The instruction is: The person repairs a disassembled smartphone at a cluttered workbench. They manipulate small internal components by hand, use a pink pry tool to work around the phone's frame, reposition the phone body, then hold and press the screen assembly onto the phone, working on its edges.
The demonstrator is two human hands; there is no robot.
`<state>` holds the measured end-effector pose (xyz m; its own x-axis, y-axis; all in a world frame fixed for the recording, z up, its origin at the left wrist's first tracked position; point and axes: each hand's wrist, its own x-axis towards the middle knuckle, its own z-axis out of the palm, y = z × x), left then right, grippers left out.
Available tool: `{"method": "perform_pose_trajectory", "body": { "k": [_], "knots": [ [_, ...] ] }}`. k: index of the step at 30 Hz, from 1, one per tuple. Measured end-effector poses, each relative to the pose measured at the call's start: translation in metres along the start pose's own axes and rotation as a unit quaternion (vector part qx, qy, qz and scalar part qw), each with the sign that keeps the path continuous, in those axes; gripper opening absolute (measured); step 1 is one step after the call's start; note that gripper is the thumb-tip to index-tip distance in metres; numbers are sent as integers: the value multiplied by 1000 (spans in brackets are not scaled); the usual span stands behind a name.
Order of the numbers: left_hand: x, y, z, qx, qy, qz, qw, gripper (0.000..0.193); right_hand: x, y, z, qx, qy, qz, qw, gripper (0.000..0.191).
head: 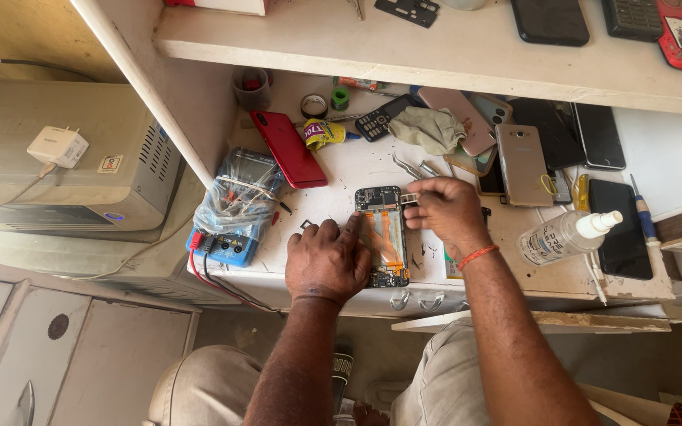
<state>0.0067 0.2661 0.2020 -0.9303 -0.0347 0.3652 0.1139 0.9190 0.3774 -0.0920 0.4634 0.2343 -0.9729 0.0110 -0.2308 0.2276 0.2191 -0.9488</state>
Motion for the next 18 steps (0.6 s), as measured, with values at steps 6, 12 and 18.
{"method": "perform_pose_trajectory", "body": {
  "k": [6, 12, 18],
  "knots": [
    [0, 0, 3, 6, -1, 4, 1000, 49, -2, -2, -15, 45, 22, -14, 999, 21],
    [-1, 0, 5, 5, -5, 2, 1000, 50, 3, 5, -36, 147, 104, -75, 981, 19],
    [0, 1, 4, -2, -3, -1, 1000, 49, 10, 11, -46, 173, 197, -57, 963, 13]
  ]
}}
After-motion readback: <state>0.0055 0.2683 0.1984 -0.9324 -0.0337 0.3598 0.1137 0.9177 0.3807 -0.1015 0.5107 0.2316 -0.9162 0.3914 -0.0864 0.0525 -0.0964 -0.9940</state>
